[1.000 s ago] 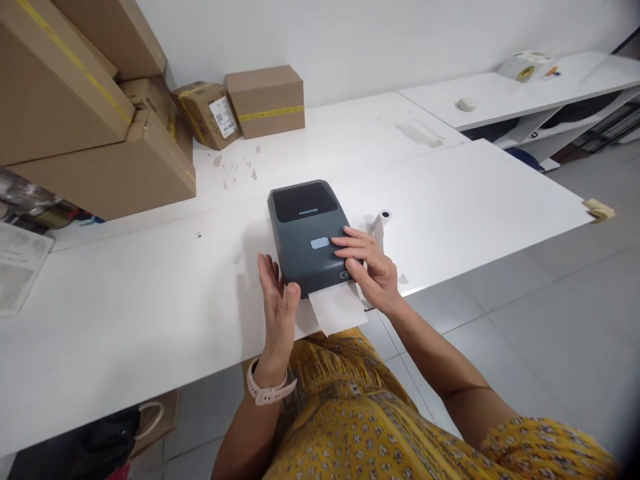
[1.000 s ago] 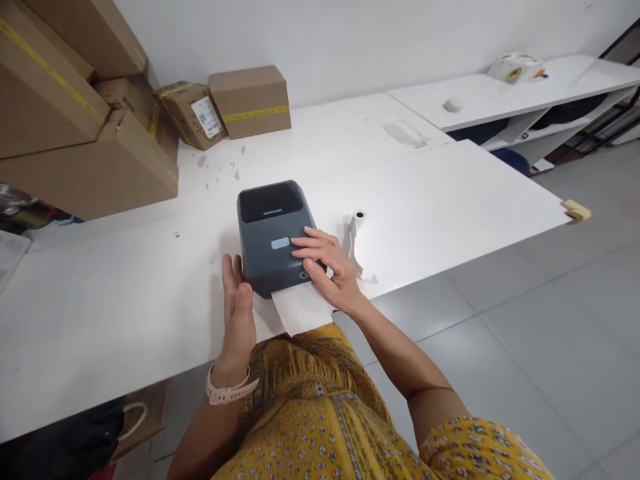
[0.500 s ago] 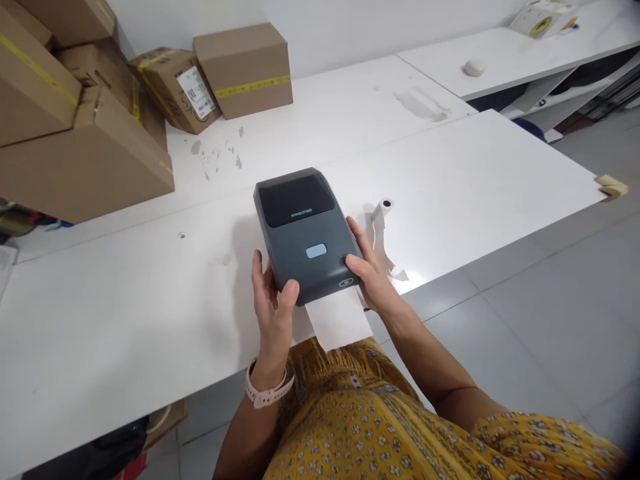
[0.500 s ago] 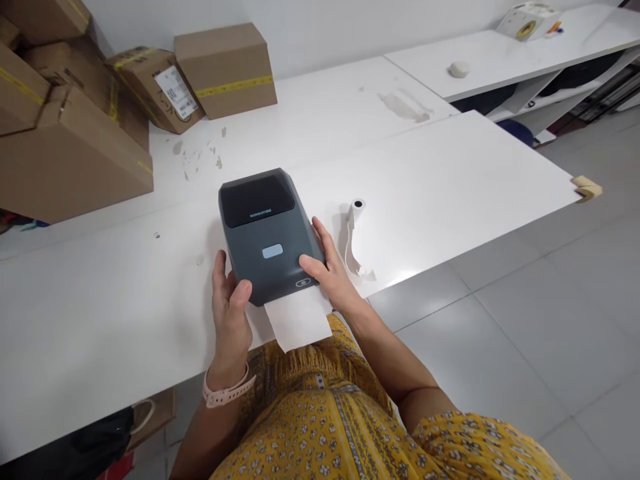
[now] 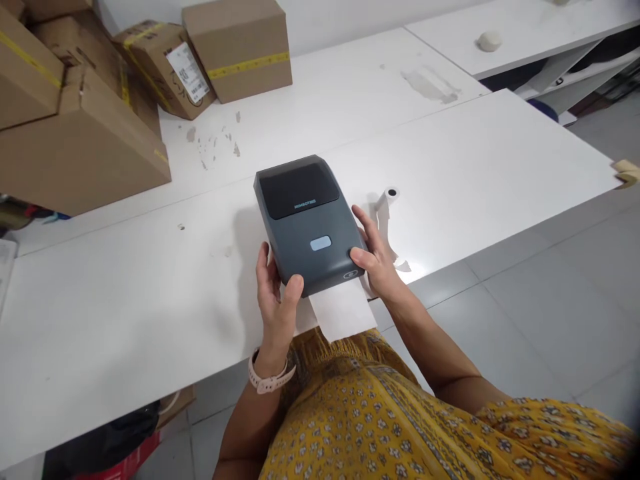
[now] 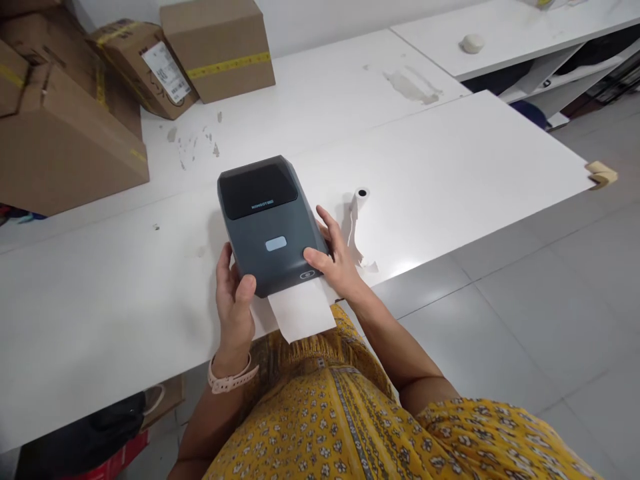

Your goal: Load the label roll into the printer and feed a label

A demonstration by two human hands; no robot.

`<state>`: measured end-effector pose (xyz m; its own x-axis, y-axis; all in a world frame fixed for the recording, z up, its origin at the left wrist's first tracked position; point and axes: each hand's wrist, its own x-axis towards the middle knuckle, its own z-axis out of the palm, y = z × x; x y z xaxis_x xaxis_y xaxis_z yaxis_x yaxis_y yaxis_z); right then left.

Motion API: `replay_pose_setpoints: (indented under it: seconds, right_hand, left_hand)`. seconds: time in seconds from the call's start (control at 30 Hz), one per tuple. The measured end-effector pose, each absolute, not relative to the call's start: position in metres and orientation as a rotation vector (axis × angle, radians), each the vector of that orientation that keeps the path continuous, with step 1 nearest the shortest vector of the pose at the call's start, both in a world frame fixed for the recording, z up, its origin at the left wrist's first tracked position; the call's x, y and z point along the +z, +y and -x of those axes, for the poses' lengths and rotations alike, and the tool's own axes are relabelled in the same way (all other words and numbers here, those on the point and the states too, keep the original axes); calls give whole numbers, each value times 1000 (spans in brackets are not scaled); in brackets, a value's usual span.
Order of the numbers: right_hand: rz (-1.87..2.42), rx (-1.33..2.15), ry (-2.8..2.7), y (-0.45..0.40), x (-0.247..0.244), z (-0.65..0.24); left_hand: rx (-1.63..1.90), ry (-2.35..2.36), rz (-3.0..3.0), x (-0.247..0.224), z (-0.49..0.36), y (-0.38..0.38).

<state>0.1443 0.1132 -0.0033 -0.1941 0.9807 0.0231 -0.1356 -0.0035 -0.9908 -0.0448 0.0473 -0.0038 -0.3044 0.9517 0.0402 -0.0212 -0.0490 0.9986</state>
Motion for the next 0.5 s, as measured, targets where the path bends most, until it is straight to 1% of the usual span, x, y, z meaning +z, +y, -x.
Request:
replay_pose_setpoints:
  seconds: [0.17, 0.23, 0.3, 0.33, 0.4, 0.5]
  right_hand:
    - [1014, 1384, -1265, 113, -4, -142]
    - [1017, 1353, -1288, 114, -5, -141]
    - [1015, 1335, -1293, 114, -5, -141]
    - [1013, 1332, -1289, 114, -5, -141]
    - [1013, 1336, -1291, 115, -4, -141]
    - [1021, 1342, -1326, 115, -2, -142]
  left_hand:
    - [1622, 1649, -1059, -10, 33, 0]
    - [1373, 1625, -1032, -11, 27, -16]
    - [1086, 1476, -983, -6, 23, -21]
    - [1001, 1393, -935, -2, 22, -20]
    - [967, 1266, -802, 9, 20, -13]
    - [1018, 1165, -641, 23, 16, -5]
